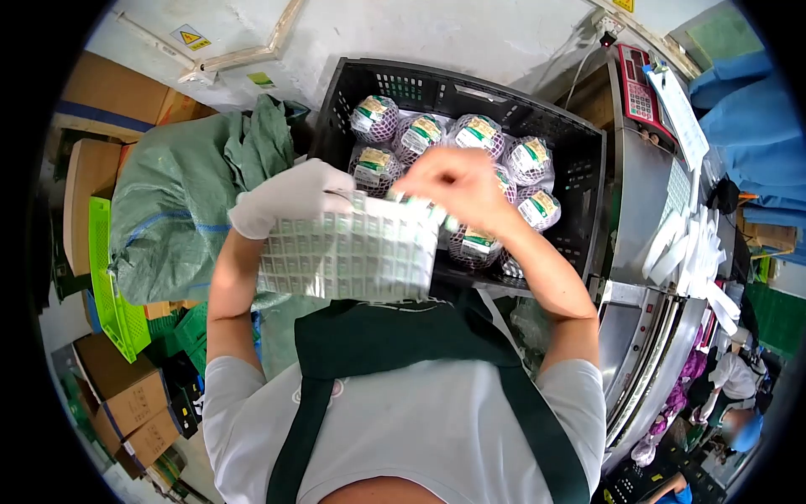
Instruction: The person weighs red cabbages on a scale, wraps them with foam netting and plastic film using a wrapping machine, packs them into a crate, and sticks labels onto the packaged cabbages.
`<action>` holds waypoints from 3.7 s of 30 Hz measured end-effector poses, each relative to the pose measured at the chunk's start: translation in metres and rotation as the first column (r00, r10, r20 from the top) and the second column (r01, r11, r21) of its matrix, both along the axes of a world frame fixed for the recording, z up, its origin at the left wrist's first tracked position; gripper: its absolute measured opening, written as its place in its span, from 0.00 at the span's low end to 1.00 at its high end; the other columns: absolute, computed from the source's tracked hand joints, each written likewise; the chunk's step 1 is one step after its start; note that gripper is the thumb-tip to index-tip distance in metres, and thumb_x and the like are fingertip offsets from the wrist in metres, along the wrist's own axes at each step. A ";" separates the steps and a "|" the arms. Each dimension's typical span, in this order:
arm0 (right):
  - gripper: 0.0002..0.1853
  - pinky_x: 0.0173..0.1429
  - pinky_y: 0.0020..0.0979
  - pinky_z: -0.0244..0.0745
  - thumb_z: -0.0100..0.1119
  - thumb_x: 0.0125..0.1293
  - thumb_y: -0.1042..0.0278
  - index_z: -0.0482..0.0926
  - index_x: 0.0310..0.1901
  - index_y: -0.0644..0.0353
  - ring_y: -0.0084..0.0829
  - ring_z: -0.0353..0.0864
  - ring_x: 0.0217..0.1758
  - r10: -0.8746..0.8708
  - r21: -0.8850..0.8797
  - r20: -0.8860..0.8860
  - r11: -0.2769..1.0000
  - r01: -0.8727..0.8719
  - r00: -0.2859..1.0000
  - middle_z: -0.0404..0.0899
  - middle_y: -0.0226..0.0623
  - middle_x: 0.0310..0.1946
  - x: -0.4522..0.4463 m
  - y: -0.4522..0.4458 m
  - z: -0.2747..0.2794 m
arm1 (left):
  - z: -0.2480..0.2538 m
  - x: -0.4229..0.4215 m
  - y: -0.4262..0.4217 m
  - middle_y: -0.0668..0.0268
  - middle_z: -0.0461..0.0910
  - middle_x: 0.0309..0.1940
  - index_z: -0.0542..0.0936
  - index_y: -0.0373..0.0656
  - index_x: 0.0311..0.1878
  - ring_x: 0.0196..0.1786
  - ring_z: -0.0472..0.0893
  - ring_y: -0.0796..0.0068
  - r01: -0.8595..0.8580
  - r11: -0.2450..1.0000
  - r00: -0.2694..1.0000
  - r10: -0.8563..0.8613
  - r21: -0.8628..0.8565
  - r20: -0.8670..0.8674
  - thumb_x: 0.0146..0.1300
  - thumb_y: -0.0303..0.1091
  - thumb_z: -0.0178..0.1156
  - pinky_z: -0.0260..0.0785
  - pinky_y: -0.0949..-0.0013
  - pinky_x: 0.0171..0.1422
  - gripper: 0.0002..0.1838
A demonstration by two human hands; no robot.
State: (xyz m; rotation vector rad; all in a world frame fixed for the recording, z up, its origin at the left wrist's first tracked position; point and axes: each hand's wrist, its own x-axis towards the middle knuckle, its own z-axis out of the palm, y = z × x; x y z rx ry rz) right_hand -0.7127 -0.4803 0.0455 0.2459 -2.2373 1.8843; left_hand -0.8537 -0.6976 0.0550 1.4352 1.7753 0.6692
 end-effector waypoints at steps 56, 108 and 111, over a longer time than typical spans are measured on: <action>0.13 0.25 0.25 0.76 0.68 0.50 0.65 0.80 0.33 0.65 0.22 0.80 0.24 -0.762 0.369 0.601 0.532 0.762 0.242 0.81 0.34 0.24 0.154 0.153 -0.175 | 0.028 0.022 -0.057 0.73 0.69 0.19 0.72 0.33 0.26 0.25 0.64 0.87 -0.739 0.634 0.652 0.758 -0.227 -0.005 0.56 0.22 0.55 0.57 0.78 0.30 0.04; 0.28 0.46 0.33 0.74 0.70 0.49 0.60 0.73 0.49 0.64 0.42 0.81 0.40 -0.054 0.464 0.267 0.882 -0.079 0.962 0.79 0.46 0.39 0.081 0.012 0.010 | 0.005 0.077 0.052 0.53 0.76 0.22 0.79 0.41 0.33 0.27 0.76 0.52 -0.114 0.990 0.967 0.129 0.080 -0.221 0.53 0.35 0.59 0.67 0.62 0.31 0.08; 0.19 0.40 0.37 0.73 0.68 0.50 0.62 0.76 0.42 0.61 0.45 0.80 0.37 -0.093 0.496 0.404 0.858 -0.132 0.910 0.80 0.45 0.33 0.071 0.007 -0.001 | 0.016 0.078 0.052 0.53 0.79 0.33 0.77 0.41 0.44 0.37 0.79 0.54 -0.118 0.992 0.972 0.126 0.053 -0.200 0.46 0.38 0.66 0.70 0.65 0.39 0.20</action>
